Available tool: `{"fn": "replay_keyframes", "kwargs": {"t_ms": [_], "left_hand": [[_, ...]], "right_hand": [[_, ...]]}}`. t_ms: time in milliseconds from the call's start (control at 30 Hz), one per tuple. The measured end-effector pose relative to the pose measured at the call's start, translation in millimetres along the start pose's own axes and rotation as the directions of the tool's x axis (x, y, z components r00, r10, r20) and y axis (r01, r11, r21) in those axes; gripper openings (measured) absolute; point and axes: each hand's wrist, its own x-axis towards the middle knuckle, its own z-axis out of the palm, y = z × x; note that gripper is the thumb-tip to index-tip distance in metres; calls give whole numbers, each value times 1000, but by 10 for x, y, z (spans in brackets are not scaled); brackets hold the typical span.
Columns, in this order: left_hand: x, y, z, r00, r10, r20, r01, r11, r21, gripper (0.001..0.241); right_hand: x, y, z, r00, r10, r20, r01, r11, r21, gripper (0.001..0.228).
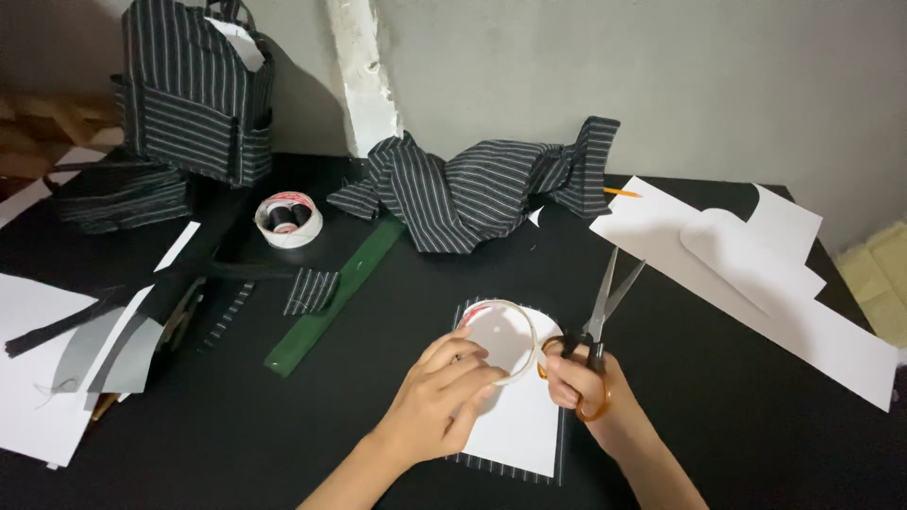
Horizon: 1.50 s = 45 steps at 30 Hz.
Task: Applying double-sided tape to the edges of a paper template and cutting it with scissors
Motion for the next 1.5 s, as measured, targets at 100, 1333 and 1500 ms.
{"fn": "replay_keyframes", "kwargs": {"t_ms": [100, 1333, 1500], "left_hand": [[-22, -97, 26, 998, 63, -17, -61, 990, 129, 24], [91, 151, 168, 251, -601, 759, 510, -584, -631, 15], [-3, 48, 202, 341, -691, 637, 553, -401, -730, 8]], "right_hand": [[765, 1174, -1067, 875, -24, 483, -165, 924, 345, 26], [-41, 126, 169, 556, -809, 192, 609, 239, -757, 32], [-51, 54, 145, 654, -741, 151, 535, 312, -785, 36]]}}
